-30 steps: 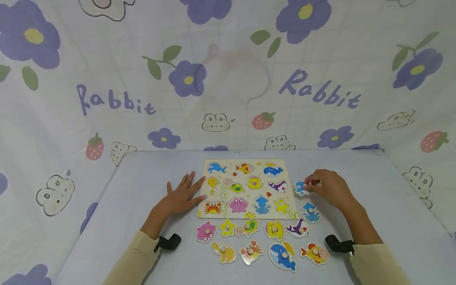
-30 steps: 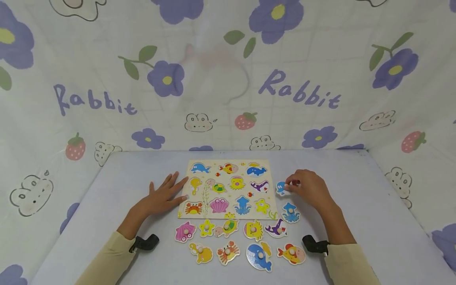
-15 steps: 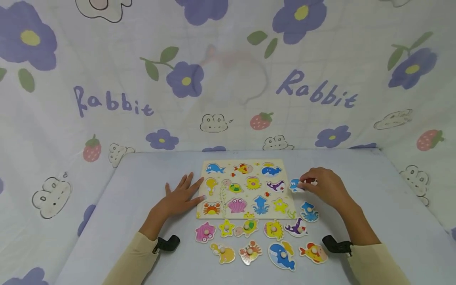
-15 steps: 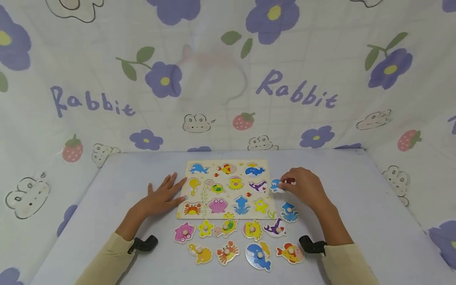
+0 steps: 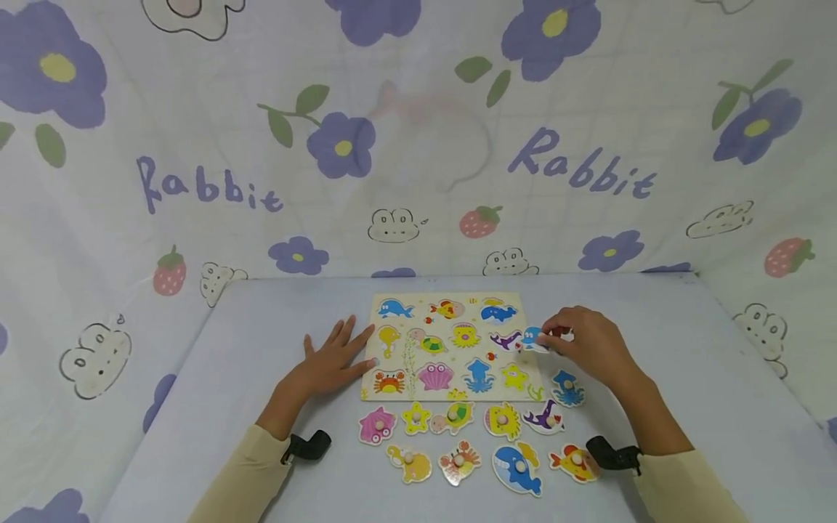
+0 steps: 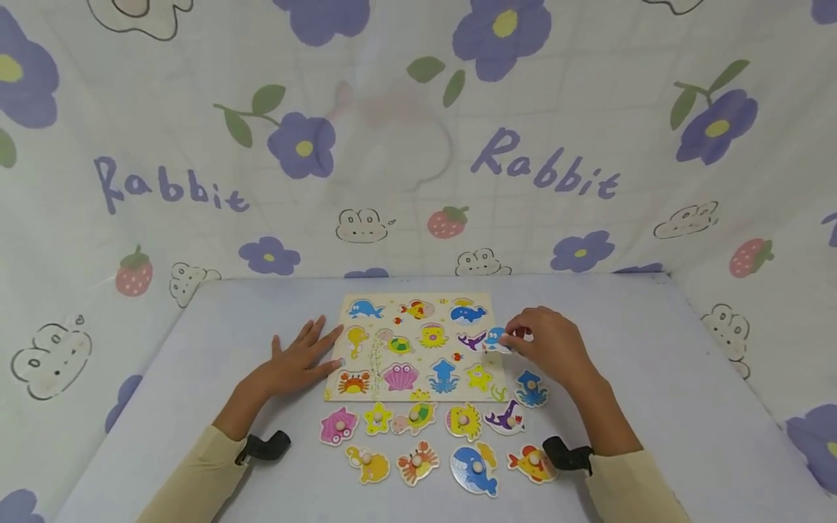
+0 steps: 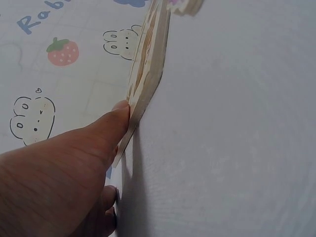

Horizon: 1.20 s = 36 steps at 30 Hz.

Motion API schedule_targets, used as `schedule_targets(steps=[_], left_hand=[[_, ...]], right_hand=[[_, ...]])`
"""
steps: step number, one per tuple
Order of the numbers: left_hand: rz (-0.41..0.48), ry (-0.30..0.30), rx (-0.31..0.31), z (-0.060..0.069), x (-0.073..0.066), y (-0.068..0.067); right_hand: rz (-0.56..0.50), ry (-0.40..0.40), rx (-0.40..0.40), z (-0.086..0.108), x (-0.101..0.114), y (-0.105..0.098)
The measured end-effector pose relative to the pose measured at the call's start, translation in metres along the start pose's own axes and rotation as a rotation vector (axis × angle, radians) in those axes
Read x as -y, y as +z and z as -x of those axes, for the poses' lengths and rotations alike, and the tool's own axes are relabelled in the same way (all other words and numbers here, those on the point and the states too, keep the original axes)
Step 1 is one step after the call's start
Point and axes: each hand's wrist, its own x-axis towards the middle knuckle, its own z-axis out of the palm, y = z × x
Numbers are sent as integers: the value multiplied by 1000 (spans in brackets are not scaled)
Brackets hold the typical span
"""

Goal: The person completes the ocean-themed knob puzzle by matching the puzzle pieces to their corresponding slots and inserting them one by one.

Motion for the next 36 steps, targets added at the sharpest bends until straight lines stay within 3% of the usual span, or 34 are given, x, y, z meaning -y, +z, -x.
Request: schedule_targets(steps=[10,17,24,36], left_hand=[[2,-9,-4,1,4,-2],[2,-7,13,0,4,0],[16,-13,7,0,4,2],[31,-10,-3,0,2,1]], right_hand=[[31,-44,-5,-4,23,9],[74,-123,-22,-9,41,16],[123,-215,-31,-24,58,13],[172,-300,-43,-45,91,16]])
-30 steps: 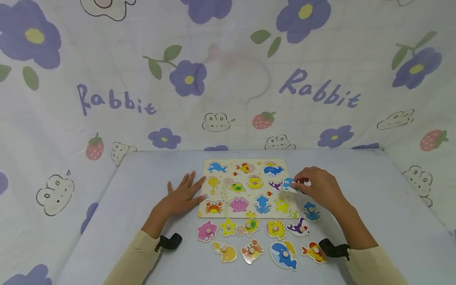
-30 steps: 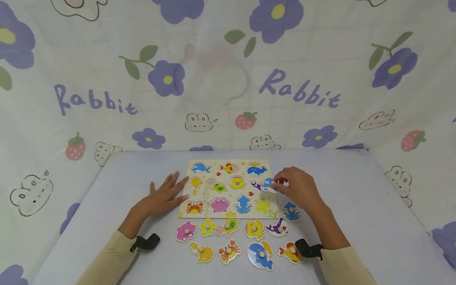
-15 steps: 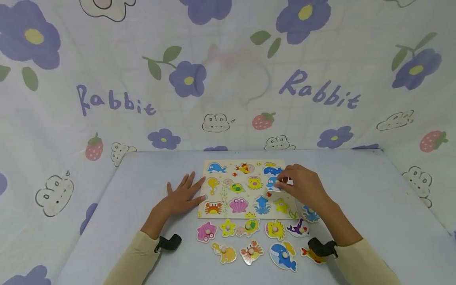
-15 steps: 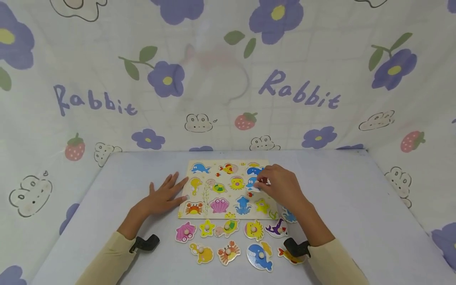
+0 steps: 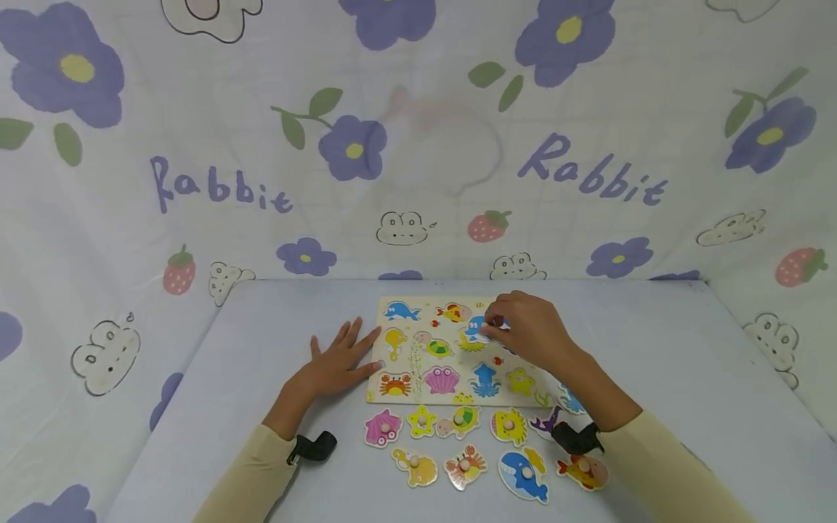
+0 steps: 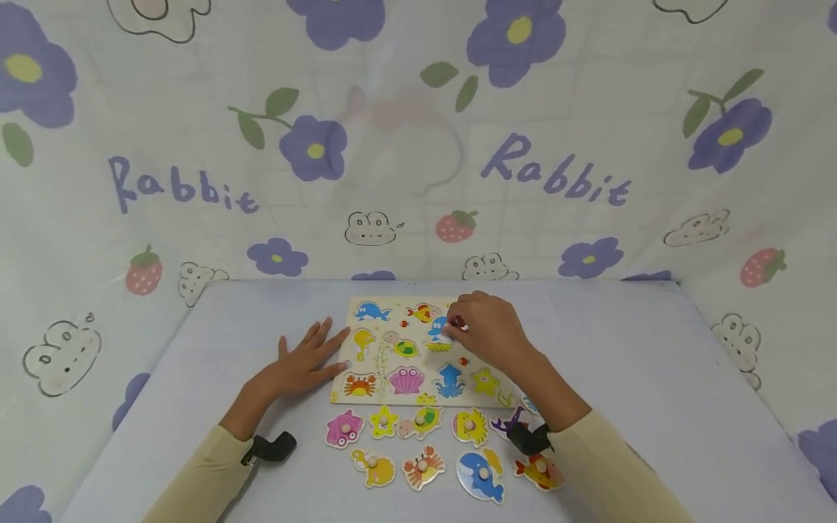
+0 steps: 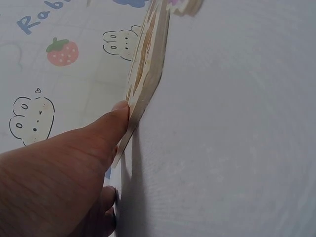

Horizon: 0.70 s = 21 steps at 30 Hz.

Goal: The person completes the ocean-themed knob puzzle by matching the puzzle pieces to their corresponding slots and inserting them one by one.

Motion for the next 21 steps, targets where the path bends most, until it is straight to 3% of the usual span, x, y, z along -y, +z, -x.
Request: schedule_targets(steps=[9,21], left_hand=[[-14,-10,6,0,-1,1],[-19,0,-8,2,-4,-2]], right_hand=[[6,-53,12,-26,17,-1],[4,-72,47,-63,33,22]])
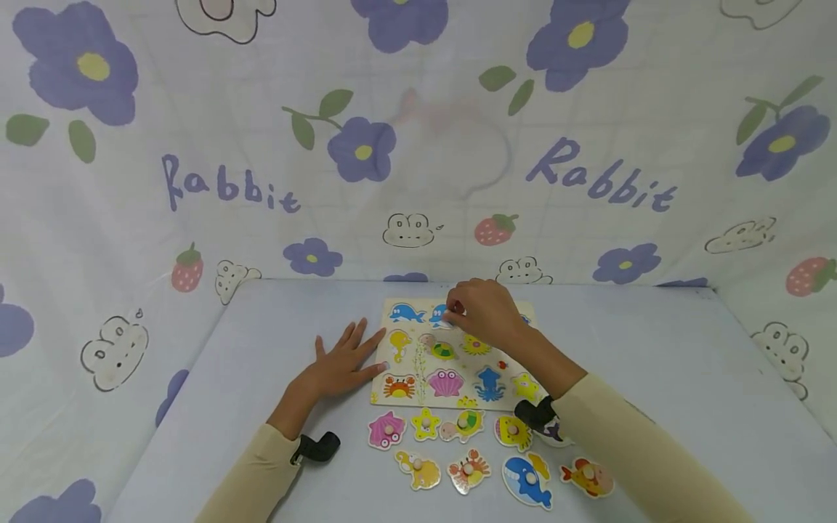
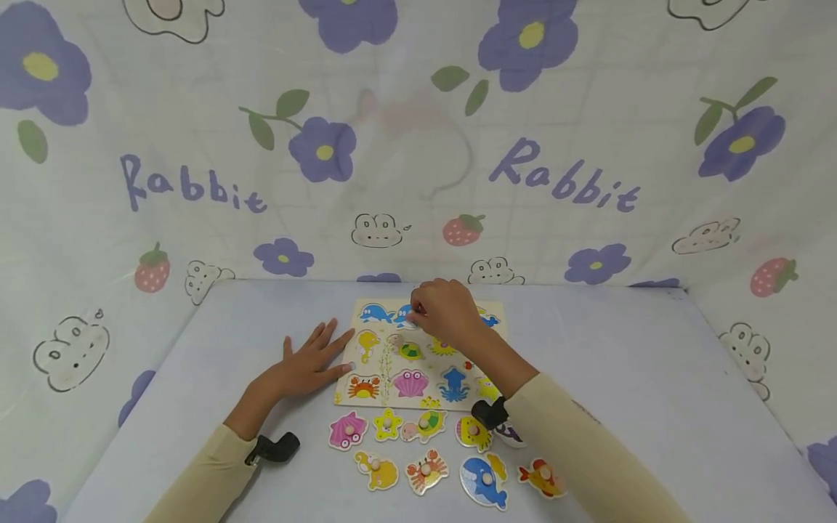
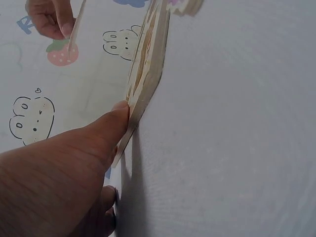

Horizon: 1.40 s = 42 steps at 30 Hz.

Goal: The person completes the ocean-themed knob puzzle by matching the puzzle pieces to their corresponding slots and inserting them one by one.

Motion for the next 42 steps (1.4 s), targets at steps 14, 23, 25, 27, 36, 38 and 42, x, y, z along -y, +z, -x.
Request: schedule_targets(steps=[14,23,25,27,36,38,42], left_hand=[[-14,-6,13,0,0,-1],[-21,-10,15,1,2,-1],[-19,-12,15,1,1,-1],[-14,-10,14,1,1,-1],[-23,-10,16,-2,4,2],[-31,-14,24,-2,5,2],[-31,-7,17,-4,6,2]], right_hand=[[-13,30,111,-38,16,36],[-117,142,124,-57,22,54],[-133,159,130,-61,23,57],[-141,166,132,-64,22,60],[-125,193,133,-76,18,80],[-120,198,133,-79,18,82],[-116,213,134,-83,17,85]])
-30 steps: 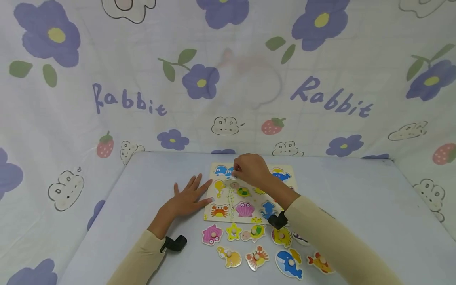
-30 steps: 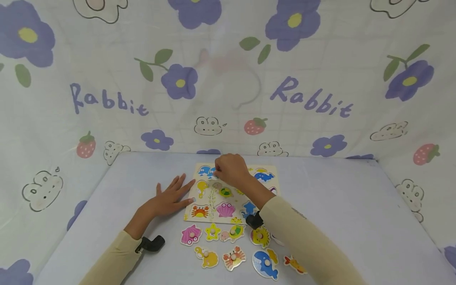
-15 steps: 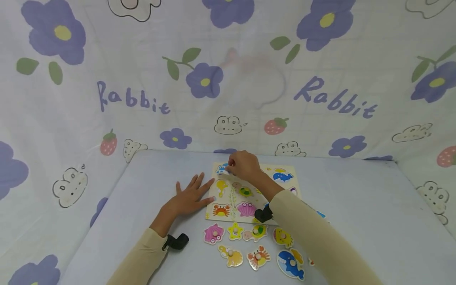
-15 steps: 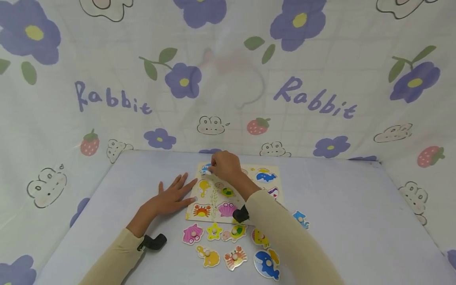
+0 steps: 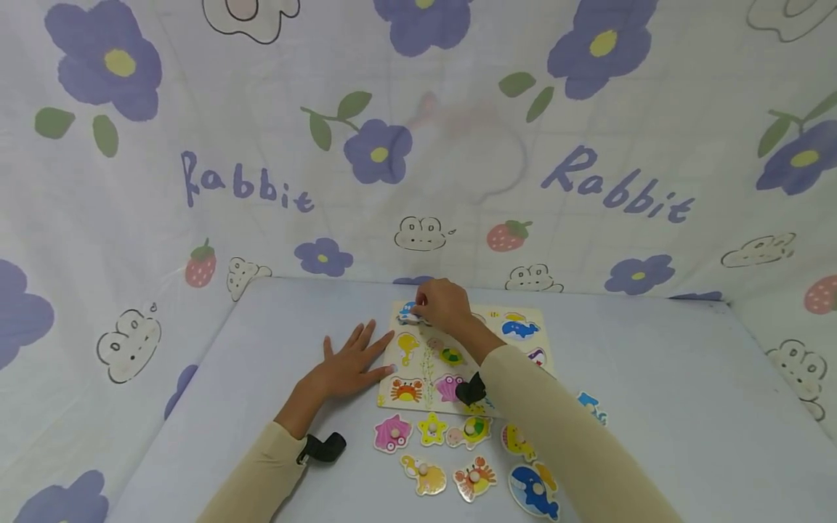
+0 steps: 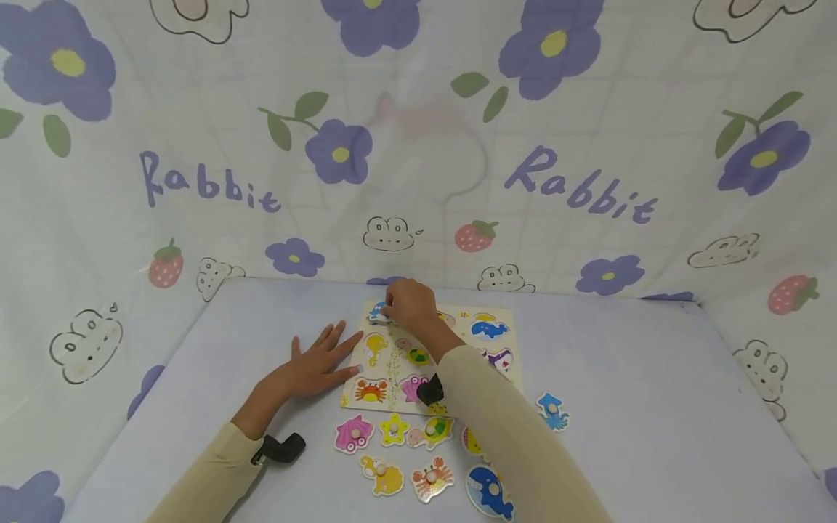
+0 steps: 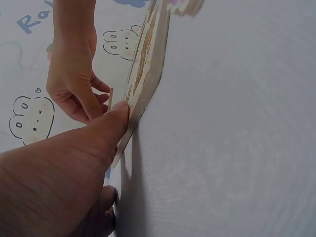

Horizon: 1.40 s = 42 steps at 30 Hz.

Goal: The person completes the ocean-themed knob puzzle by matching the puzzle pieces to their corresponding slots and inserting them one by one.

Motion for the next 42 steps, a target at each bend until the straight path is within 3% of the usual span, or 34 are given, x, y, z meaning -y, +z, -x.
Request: schedule_targets(steps=[15,42], left_hand=[[0,0,-2,-1,-1,2],[-1,-17,-9,3,-4,-2]], right_hand=[[-12,58,31,-2,-1,9],[-21,57,18,-3,3,15]])
